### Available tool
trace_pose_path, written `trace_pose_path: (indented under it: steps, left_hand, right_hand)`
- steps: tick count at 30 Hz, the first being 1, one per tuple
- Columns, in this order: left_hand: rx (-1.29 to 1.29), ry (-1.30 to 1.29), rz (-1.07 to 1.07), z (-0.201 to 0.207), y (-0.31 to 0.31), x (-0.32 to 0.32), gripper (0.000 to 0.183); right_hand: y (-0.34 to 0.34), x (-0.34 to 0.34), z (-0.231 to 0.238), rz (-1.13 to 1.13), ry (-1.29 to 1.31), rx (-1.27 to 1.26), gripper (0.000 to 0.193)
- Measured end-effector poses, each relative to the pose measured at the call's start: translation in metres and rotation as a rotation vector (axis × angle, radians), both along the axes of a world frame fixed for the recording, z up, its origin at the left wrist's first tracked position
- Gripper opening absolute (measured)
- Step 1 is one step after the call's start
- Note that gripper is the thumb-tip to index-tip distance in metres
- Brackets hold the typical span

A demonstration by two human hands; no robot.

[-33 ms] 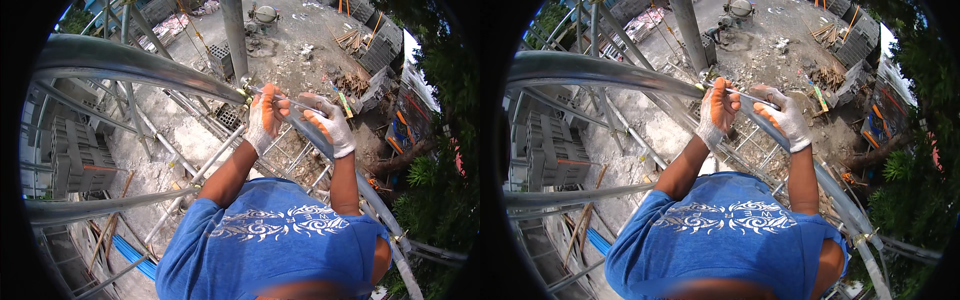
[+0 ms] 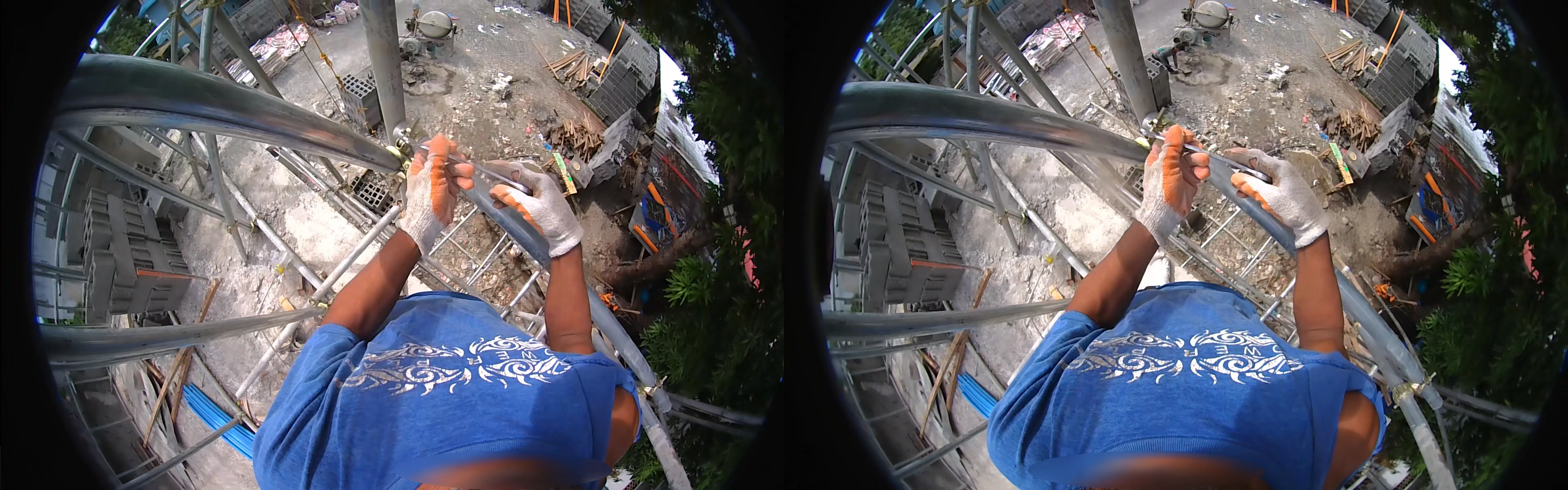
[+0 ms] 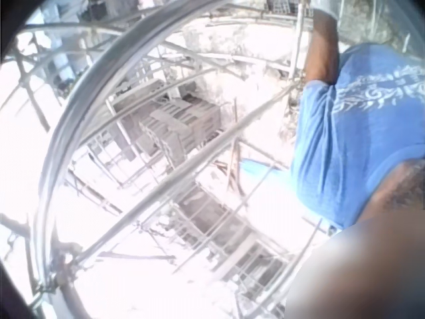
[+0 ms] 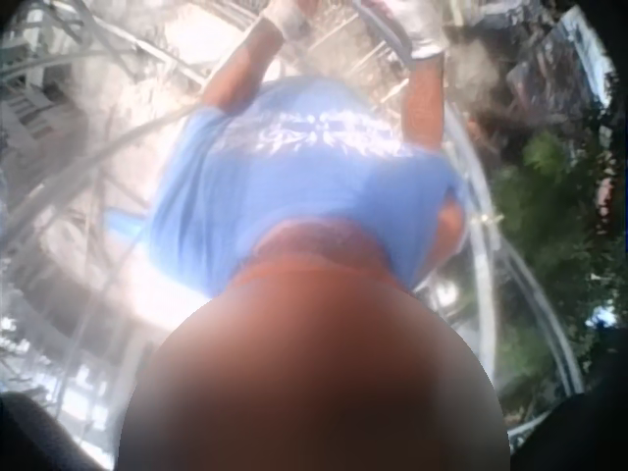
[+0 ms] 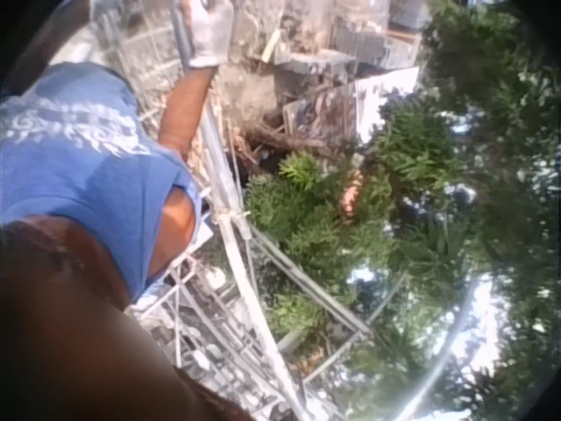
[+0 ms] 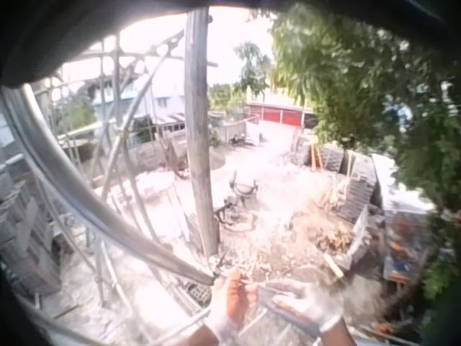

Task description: The person assembles scaffolding by inserting metal poles into couplers and tightening them with a spanner. They repeatedly lift poles, align them with existing joints, and secure connections while working on an elevated structure.

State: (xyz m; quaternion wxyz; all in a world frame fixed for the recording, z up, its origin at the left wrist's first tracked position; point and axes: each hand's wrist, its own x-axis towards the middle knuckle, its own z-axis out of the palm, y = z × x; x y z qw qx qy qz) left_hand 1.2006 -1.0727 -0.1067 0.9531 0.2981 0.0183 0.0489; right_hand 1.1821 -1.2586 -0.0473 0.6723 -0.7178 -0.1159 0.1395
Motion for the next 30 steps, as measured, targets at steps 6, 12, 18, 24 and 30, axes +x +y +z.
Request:
trace_pose_path:
  steps: [6,12,18,24,30]
  left_hand:
    - [0.262,-0.184,0.005,0.012,0.0,0.001,0.029]
    - [0.364,-0.026,0.029,0.001,0.011,0.001,0.03]
    - [0.952,-0.034,0.138,0.001,0.018,-0.017,0.037]
    - [1.226,-0.296,1.06,0.052,0.09,-0.071,0.079]
    - [1.144,-0.383,1.277,0.097,0.152,-0.012,0.073]
  right_hand:
    - [-0.01,0.048,-0.001,0.112,0.063,-0.329,0.041]
    - [0.023,0.075,-0.037,0.064,-0.524,-0.482,0.04]
    - [0.044,0.134,-0.066,-0.066,-0.202,-0.582,0.053]
    - [0.051,0.234,-0.094,-0.075,-0.37,-0.78,0.049]
    - [0.074,0.278,-0.123,0.176,-0.287,-0.608,0.048]
